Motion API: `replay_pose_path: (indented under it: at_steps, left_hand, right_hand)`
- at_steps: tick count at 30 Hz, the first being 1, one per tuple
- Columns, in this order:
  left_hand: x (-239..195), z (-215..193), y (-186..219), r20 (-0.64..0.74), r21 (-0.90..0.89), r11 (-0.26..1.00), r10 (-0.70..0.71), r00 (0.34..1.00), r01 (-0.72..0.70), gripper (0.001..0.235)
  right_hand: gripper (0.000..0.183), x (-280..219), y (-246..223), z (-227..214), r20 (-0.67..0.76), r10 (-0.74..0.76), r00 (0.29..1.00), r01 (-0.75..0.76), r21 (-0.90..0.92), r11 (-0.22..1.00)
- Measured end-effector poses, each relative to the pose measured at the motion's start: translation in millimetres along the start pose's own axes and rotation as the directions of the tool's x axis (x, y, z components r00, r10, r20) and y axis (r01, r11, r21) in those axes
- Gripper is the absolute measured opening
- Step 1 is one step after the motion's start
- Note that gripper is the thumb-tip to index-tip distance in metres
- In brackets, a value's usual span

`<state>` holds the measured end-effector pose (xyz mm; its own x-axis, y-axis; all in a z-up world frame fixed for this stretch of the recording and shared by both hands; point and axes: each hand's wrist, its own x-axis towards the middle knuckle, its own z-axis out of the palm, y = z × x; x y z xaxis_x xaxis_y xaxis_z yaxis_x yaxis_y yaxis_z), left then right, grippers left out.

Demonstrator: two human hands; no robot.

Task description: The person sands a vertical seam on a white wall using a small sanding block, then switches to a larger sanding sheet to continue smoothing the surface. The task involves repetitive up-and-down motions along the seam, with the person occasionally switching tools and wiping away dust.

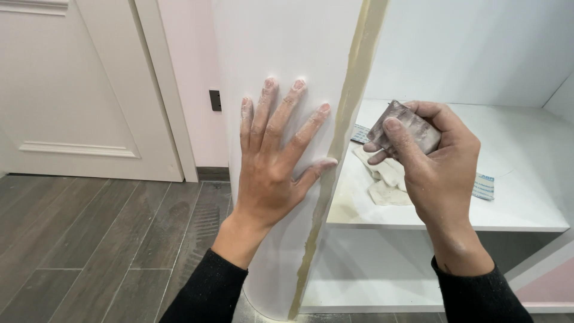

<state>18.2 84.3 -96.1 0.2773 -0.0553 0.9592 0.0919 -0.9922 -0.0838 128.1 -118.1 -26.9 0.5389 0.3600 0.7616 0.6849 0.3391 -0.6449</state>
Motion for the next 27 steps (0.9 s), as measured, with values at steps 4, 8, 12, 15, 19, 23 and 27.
replay_pose_path:
  at_steps: [4,8,12,15,19,23,27]
  left_hand:
    - [-6,1,-13,0.133,-0.011,1.0,0.018,0.991,-0.017,0.1]
    - [-6,-3,-16,0.25,0.033,0.999,0.032,0.968,-0.042,0.119]
    - [-5,-7,-17,0.302,0.068,0.996,0.03,0.953,-0.053,0.134]
    - [-8,-6,-19,0.27,-0.009,0.999,0.042,0.962,-0.042,0.132]
    - [-12,-6,-20,0.208,-0.092,0.995,0.048,0.977,-0.029,0.104]
    - [-12,-7,-20,0.157,-0.178,0.984,0.03,0.987,-0.001,0.089]
    - [-18,3,-22,0.013,-0.32,0.946,-0.052,0.999,0.053,0.067]
  right_hand:
    - [0.016,1,1,-2,0.005,0.092,0.996,-0.092,0.007,0.996]
    - [0.013,-3,-3,0,0.013,0.063,0.998,-0.063,-0.029,0.998]
    - [0.009,-3,-17,5,0.092,0.092,0.991,-0.085,-0.081,0.993]
    - [0.023,-6,-16,9,0.079,0.092,0.993,-0.077,-0.183,0.98]
    - [0.032,-9,-11,12,0.059,0.074,0.995,-0.052,-0.312,0.948]
    - [0.024,-10,6,8,0.164,-0.033,0.986,0.096,-0.388,0.917]
    - [0.016,-14,16,10,0.264,-0.257,0.929,0.361,-0.508,0.782]
